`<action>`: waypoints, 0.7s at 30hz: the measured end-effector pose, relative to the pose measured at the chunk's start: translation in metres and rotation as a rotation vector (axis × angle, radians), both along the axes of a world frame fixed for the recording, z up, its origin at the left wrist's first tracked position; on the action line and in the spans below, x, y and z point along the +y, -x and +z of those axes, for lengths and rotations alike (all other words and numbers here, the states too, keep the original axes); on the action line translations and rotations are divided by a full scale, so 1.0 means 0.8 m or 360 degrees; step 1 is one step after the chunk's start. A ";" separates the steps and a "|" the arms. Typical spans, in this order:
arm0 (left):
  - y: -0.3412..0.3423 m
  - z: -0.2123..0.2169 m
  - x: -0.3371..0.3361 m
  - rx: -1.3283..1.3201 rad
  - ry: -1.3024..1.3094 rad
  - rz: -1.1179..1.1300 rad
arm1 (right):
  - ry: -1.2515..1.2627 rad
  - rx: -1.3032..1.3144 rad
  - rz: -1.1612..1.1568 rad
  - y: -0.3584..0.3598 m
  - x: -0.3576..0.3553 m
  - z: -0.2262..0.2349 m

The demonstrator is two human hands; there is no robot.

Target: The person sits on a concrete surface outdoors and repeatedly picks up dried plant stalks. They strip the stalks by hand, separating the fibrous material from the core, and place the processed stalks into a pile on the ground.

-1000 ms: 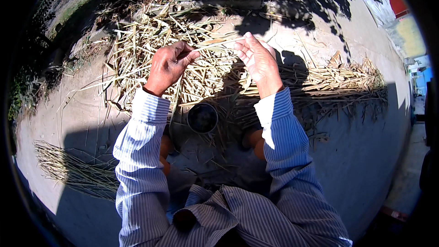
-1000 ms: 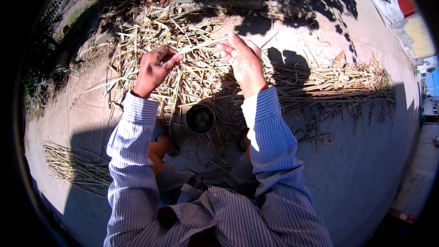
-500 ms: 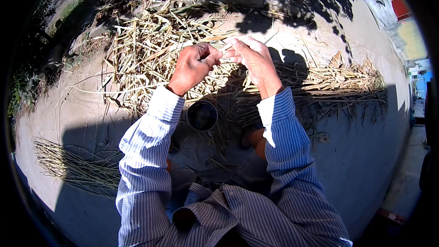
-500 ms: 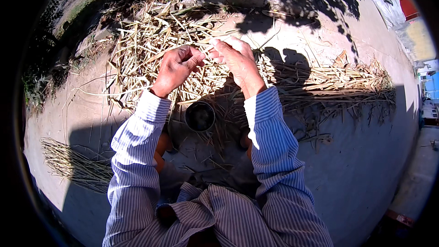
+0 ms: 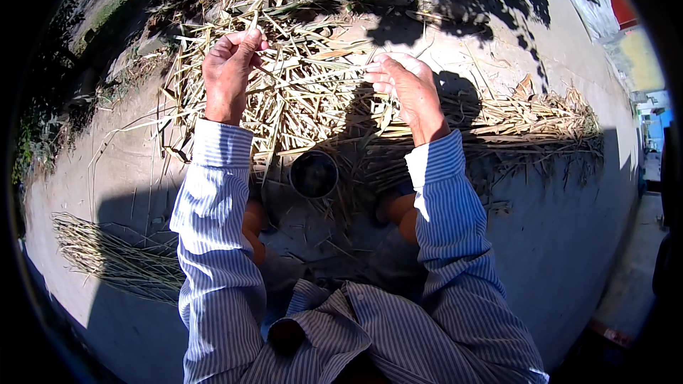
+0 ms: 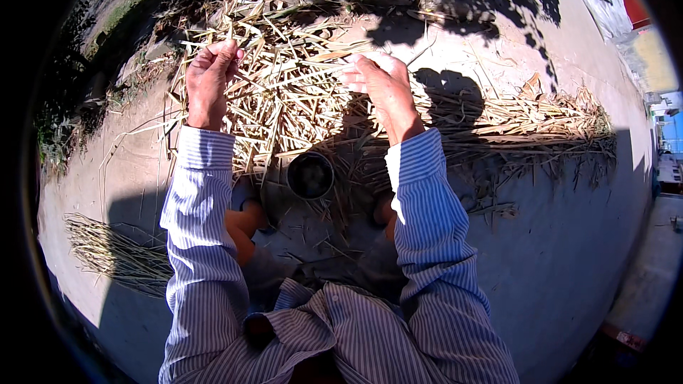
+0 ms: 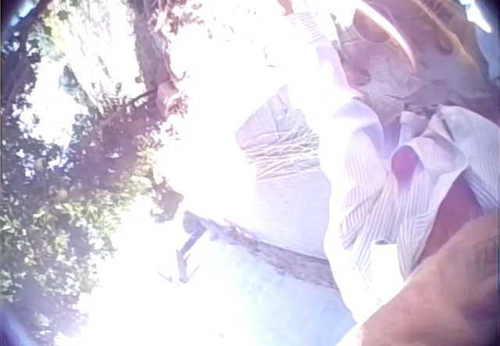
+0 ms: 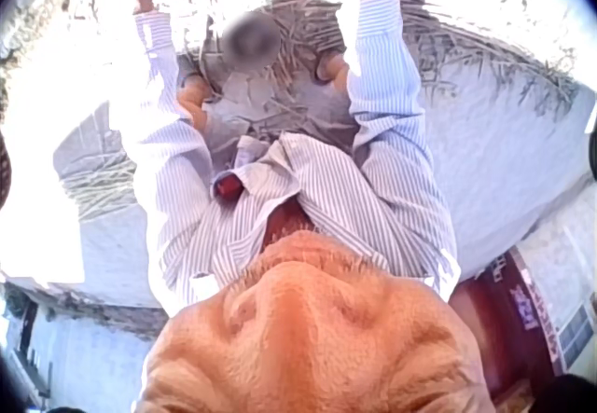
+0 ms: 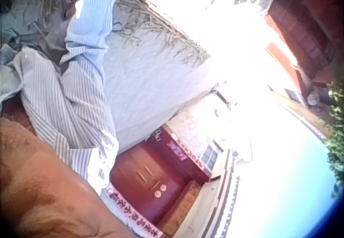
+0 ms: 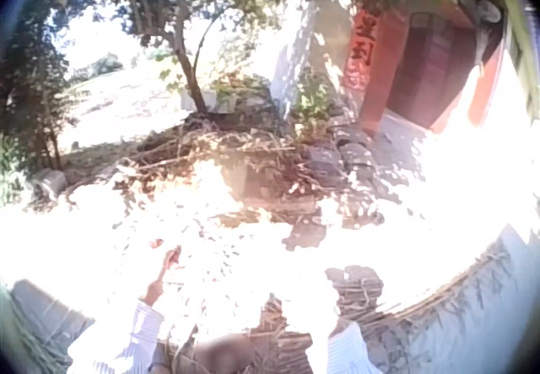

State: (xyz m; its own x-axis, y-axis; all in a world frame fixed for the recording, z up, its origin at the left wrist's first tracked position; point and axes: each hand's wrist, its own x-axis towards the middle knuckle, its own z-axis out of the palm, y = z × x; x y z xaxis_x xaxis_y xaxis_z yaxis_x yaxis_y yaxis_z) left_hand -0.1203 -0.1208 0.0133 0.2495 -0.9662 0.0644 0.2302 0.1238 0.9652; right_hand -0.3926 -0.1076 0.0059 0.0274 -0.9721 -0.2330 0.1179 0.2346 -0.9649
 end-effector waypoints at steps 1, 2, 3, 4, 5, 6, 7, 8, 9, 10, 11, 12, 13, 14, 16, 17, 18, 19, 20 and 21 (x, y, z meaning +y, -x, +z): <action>-0.019 -0.002 -0.007 0.0021 0.0041 0.0089 | 0.0000 -0.0005 -0.0031 0.007 -0.002 -0.004; -0.037 -0.003 -0.011 0.0067 0.0040 0.0103 | 0.0000 -0.0009 -0.0062 0.014 -0.004 -0.008; -0.055 -0.005 -0.013 0.0105 0.0042 0.0124 | -0.0008 -0.0019 -0.0091 0.022 -0.007 -0.013; -0.071 -0.006 -0.015 0.0111 0.0003 0.0114 | 0.0021 -0.0003 -0.0131 0.026 -0.009 -0.014; -0.079 -0.013 -0.013 -0.0379 0.0018 0.0239 | 0.0050 0.0014 -0.0170 0.030 -0.011 -0.015; -0.082 -0.016 -0.004 -0.1162 0.0125 0.0330 | 0.0028 0.0012 -0.0190 0.026 -0.010 -0.006; -0.084 -0.018 0.005 -0.1946 0.0227 0.0413 | 0.0049 0.0021 -0.0178 0.023 -0.011 -0.003; -0.084 -0.021 0.009 -0.2745 0.0378 0.0521 | 0.0045 0.0040 -0.0174 0.020 -0.011 0.004; -0.069 -0.017 0.020 -0.2636 0.0399 0.0344 | 0.0040 0.0061 -0.0162 0.014 -0.008 0.012; -0.069 -0.019 0.026 -0.2462 0.0393 0.0068 | 0.0076 0.0084 -0.0102 0.012 -0.010 0.007; -0.069 -0.017 0.029 -0.1992 0.0429 -0.0328 | 0.0070 0.0065 -0.0074 0.008 -0.010 0.006; -0.057 -0.016 0.033 -0.1631 0.0240 -0.0621 | 0.0078 0.0034 -0.0102 0.016 -0.014 -0.002; -0.048 -0.012 0.036 -0.1696 0.0099 -0.0795 | 0.0130 -0.0001 -0.0164 0.026 -0.009 -0.003; -0.051 -0.035 0.036 -0.1718 0.0548 -0.0644 | 0.0062 0.0045 -0.0264 0.048 -0.023 -0.017; -0.080 -0.063 0.046 -0.2340 0.0692 -0.0478 | 0.0108 -0.0146 -0.0400 0.051 -0.018 -0.009; -0.086 -0.058 0.049 -0.2635 0.0580 -0.0475 | 0.0134 -0.0257 -0.0297 0.081 -0.023 -0.013; -0.093 -0.052 0.055 -0.2811 0.0562 -0.0353 | 0.0042 -0.0338 -0.0500 0.117 -0.042 -0.031; -0.099 -0.043 0.057 -0.2966 0.0574 -0.0230 | 0.0102 -0.0373 -0.0283 0.182 -0.060 -0.060; -0.122 -0.047 0.068 -0.3106 0.0361 -0.0255 | -0.0037 -0.0308 -0.0696 0.173 -0.063 -0.060; -0.134 -0.039 0.075 -0.3154 0.0394 -0.0154 | -0.0030 -0.0293 -0.0706 0.213 -0.067 -0.069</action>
State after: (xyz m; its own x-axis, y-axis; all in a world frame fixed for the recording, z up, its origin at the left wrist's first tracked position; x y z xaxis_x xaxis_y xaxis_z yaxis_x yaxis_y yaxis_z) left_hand -0.0130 -0.0604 -0.0178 -0.3663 -0.8980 0.2438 -0.9256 0.3249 -0.1940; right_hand -0.5632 -0.1616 -0.0496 -0.3467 -0.8950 -0.2808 0.3792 0.1400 -0.9146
